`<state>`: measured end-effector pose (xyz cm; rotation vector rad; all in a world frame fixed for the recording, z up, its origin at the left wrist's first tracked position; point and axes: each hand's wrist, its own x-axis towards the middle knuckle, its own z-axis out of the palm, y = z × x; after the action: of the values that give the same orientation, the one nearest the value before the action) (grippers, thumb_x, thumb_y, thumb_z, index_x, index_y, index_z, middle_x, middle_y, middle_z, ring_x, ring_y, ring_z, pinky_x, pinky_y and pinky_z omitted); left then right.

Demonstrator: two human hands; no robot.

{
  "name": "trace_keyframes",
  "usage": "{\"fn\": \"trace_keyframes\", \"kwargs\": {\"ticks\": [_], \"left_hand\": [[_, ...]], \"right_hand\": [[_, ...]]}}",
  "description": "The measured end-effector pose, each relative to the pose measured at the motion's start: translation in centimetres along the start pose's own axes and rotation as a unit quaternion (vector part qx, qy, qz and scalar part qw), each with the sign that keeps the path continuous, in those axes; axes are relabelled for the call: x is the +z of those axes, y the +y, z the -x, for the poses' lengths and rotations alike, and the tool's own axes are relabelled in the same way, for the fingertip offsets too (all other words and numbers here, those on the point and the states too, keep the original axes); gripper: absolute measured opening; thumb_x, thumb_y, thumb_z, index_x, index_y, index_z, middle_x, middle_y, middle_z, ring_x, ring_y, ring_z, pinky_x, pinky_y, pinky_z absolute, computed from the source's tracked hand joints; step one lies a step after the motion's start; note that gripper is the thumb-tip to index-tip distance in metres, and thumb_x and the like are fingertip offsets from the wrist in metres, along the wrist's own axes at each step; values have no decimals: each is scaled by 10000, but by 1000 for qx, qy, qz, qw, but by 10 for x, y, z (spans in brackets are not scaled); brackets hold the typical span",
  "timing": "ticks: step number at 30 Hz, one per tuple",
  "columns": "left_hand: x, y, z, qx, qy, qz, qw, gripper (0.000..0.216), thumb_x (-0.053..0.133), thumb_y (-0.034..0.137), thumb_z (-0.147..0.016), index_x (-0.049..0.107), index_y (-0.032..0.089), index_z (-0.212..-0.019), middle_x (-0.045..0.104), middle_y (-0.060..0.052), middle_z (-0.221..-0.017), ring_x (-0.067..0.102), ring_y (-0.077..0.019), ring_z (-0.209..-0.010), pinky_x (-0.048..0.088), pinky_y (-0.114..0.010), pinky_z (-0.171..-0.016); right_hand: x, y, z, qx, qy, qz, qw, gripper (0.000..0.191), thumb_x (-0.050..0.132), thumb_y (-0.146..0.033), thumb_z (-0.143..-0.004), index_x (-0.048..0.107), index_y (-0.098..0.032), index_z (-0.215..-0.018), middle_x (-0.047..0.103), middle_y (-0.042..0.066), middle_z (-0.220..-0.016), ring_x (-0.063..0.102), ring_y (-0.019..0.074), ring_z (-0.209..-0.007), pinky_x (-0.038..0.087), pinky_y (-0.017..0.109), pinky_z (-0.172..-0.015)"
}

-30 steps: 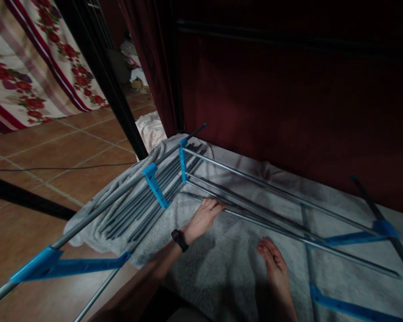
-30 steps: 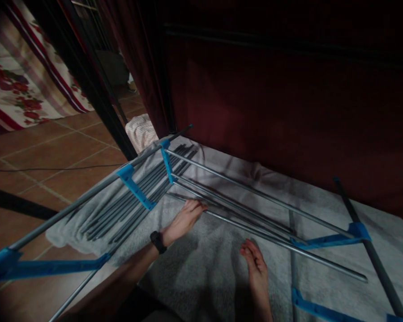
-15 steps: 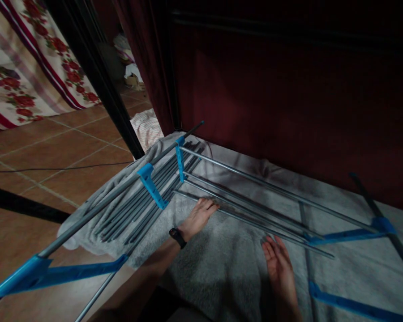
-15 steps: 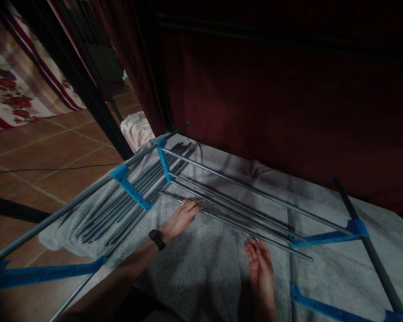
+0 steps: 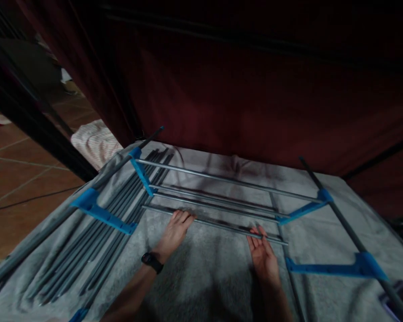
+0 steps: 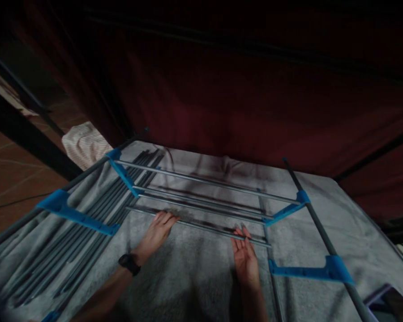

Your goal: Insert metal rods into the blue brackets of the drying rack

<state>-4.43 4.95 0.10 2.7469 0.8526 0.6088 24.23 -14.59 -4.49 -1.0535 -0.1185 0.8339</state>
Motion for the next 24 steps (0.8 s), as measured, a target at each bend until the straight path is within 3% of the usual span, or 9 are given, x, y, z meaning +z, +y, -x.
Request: {"fn": "trace_keyframes", "kwargs": {"ticks": [6,14,20,24], "left_hand": [[5,-13,-1,-1,42,-21,999,498,414,18,-884,708,239,-1220,730,-71,-1058,646,-256,-1050,442,-482,-1067],[7,-32,4,-91,91,-92,987,381,441,106,-912,724,249,-1122,757,-77,-1049,662,-261,-1064,381,-497,-1134],[5,-38,3,-161,144,-93,972,307,446,236,-958,725,232,-1087,745,-125,-1134,617,-314,-1214,265,-588,-1194],[3,-41,0,-225,187,-84,953,318,439,288,-969,714,215,-1110,684,-162,-1255,501,-361,-1378,201,-648,-1206]], "right_hand": [[3,7,-3,-24,34,-36,998,313,860,-459,-762,776,-279,-1004,779,29,-1113,702,208,-1127,459,494,-1163],[10,5,-3,-33,61,-59,996,279,858,-476,-768,786,-266,-936,788,39,-1053,717,220,-1073,511,471,-1120],[-2,-3,-9,-57,100,-26,993,276,843,-470,-770,774,-260,-935,783,49,-1019,731,234,-1009,568,478,-1052],[-9,-4,-12,-76,139,-40,987,278,857,-461,-761,754,-261,-926,781,30,-948,733,212,-919,610,428,-979]]}}
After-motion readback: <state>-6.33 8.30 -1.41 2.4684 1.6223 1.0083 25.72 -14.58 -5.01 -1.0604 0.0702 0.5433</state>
